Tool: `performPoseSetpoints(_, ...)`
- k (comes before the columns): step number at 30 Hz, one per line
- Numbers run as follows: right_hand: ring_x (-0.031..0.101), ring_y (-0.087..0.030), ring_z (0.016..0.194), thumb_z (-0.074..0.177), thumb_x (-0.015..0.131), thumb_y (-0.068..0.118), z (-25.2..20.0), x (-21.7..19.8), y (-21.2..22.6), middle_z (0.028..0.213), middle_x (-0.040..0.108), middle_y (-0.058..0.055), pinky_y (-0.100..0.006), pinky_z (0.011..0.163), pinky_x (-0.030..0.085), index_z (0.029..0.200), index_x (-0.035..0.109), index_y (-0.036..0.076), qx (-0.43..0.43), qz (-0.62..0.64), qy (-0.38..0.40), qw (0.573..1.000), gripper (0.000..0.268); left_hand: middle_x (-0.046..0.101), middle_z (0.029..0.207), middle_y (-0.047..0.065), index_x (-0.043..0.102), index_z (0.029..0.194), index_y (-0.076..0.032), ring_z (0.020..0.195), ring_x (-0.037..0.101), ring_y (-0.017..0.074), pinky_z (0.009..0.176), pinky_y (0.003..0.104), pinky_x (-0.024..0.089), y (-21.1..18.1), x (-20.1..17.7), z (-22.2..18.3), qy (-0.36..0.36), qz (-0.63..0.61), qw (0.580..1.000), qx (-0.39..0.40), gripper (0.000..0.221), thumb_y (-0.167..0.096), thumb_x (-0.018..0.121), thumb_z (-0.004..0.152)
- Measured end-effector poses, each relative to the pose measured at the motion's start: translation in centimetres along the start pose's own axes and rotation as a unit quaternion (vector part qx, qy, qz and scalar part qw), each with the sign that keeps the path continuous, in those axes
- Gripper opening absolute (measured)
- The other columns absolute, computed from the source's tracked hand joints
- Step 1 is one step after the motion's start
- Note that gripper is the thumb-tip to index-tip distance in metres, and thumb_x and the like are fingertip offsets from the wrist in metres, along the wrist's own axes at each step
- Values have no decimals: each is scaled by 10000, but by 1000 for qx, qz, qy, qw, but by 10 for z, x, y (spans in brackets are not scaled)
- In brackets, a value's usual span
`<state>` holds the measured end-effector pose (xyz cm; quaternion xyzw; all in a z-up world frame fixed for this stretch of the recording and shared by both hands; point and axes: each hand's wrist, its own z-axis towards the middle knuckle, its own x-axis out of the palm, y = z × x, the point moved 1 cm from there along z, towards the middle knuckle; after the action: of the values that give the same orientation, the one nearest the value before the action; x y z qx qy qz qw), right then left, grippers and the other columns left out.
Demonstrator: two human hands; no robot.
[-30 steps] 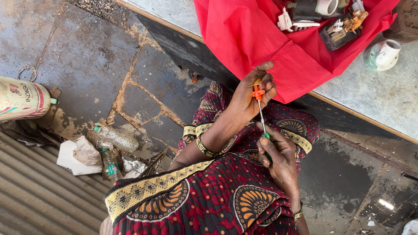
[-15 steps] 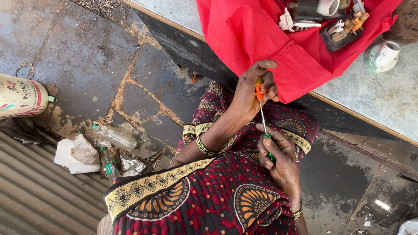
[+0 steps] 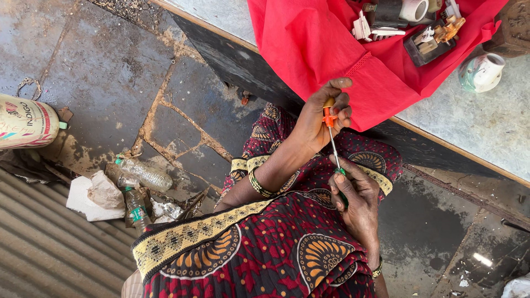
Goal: The person uses a screwdriver to pry apart and disassemble small electronic components, handling orange and white plastic pieces one at a time over a red bag containing scrap.
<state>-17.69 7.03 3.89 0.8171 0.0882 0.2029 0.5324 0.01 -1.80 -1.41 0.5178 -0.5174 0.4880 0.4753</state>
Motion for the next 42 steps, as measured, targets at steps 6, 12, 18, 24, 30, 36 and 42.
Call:
performPoseSetpoints(6,415,-45,449,994,643,122,9,-14,-11,727,544,-68,-196,389,348,1372,573,-81,52,173,94,979,434,484,650,39,561,1203,10,574,638,180,574,348,634,0,3,-3,-7,75,995,60,267,-150,363,1122)
performPoseSetpoints(12,417,-63,457,1016,644,84,18,-23,-23,756,551,-88,-199,371,340,1380,546,-99,105,323,166,926,419,426,656,23,594,1190,22,538,577,170,532,350,606,-1,11,-12,60,136,980,131,284,-124,355,1145)
performPoseSetpoints(18,398,-30,491,992,618,32,4,-11,-17,727,555,-48,-178,414,315,1381,625,-41,-21,-11,2,1000,395,409,642,26,604,1164,15,523,576,173,531,367,612,4,11,-11,25,179,967,178,267,-147,396,1119)
performPoseSetpoints(24,697,-167,917,1052,646,13,-4,7,1,1084,736,-151,-323,765,557,1387,621,34,-318,-398,-38,860,336,405,619,18,615,1134,15,506,584,162,518,374,618,3,10,-12,20,194,964,183,274,-160,404,1131)
performPoseSetpoints(30,703,-220,634,932,722,-3,-3,16,12,860,731,-135,-364,529,530,1361,697,88,-288,-590,-115,746,439,431,612,20,618,1119,23,509,602,163,517,370,618,1,6,-10,-37,224,951,208,292,-142,377,1127)
performPoseSetpoints(36,733,-149,843,1038,651,48,3,3,5,1007,732,-134,-279,742,574,1368,647,55,-360,-487,-58,794,330,429,594,22,615,1110,42,487,585,163,508,369,615,-2,4,-7,-65,251,945,197,295,-115,366,1101)
performPoseSetpoints(42,517,-90,590,986,660,167,27,-25,-7,810,596,-90,-182,439,381,1380,598,-85,54,153,111,981,472,429,643,21,594,1139,28,528,588,172,537,373,615,-7,7,-11,32,192,970,148,275,-126,367,1129)
